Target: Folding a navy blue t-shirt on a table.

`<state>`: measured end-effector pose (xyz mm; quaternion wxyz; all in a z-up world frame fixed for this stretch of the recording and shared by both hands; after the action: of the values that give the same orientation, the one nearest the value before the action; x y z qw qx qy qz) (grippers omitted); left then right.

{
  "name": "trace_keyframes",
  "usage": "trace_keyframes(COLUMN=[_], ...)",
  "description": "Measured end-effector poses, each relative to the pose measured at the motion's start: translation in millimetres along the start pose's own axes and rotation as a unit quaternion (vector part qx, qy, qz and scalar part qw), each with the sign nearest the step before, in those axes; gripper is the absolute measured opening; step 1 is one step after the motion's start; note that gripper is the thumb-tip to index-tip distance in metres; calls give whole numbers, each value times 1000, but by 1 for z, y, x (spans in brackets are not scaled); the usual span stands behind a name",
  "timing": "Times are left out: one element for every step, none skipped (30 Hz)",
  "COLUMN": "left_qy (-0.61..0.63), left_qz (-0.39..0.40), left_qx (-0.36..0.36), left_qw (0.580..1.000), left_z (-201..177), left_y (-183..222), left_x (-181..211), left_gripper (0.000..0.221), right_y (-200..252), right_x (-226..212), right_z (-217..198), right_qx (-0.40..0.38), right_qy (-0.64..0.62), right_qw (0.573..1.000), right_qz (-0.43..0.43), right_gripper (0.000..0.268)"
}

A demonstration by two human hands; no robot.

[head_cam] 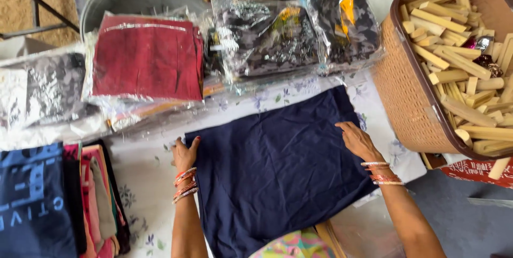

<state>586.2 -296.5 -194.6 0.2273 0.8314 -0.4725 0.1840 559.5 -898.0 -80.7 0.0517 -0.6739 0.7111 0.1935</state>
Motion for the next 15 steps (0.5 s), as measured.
trace_keyframes(left_qy=[1, 15, 28, 28, 46, 64, 61, 86, 111, 108, 144, 178, 176, 243, 308], left_qz=[4, -44, -96, -97, -86, -74, -77, -94, -111, -116, -53, 11, 5, -12, -28], left_qx=[3, -35, -74, -73, -123, -172, -169, -218, -268, -266, -244, -220, -219, -204, -186], left_qw=[1000, 998, 992, 992, 988, 980, 981, 968, 951, 951, 958, 959, 960, 948, 933], left_z=[-9, -13, -16, -8, 2, 11, 3, 0, -1, 8, 16, 24, 20, 15, 9], left_y=[-2, -4, 1, -9, -15, -20, -18, -13, -6, -12, -18, -24, -20, -16, -12], left_x=[13, 22, 27, 20, 11, 1, 6, 10, 14, -2, -12, -23, -18, -13, -9], left_gripper=[83, 84, 85, 85, 77, 70, 70, 63, 56, 56, 53, 52, 52, 42, 32], right_y=[-16, -32, -46, -58, -68, -77, -90, -102, -111, -121, -130, -138, -141, -145, -148], right_x=[2, 4, 6, 1, -5, -11, -9, -9, -8, -3, 1, 4, 1, 2, 2], right_z=[2, 2, 3, -2, -5, -9, -3, 0, 4, 12, 17, 23, 20, 21, 22], right_qx=[5, 34, 58, 58, 69, 80, 77, 91, 104, 101, 113, 125, 119, 73, 25], right_qy=[-1, -14, -25, -25, -42, -59, -63, -61, -58, -61, -43, -26, -28, -12, 4], right_qw=[1000, 999, 997, 997, 996, 994, 994, 991, 988, 988, 985, 982, 982, 993, 999], right_qz=[-1, -19, -39, -41, -41, -41, -44, -71, -97, -98, -120, -141, -143, -95, -46], right_gripper=[38, 40, 42, 42, 43, 45, 45, 47, 48, 48, 53, 58, 58, 59, 60])
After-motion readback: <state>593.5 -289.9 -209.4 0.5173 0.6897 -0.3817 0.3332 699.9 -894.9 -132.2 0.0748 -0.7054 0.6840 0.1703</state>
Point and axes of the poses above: each hand's wrist, its own y-axis away from the middle knuckle, its own z-axis out of the palm, x = y × z, the point moved 4 cm from there along -y, towards the middle knuckle, and after that the axes turned 5 degrees about z, right-handed, at the moved point
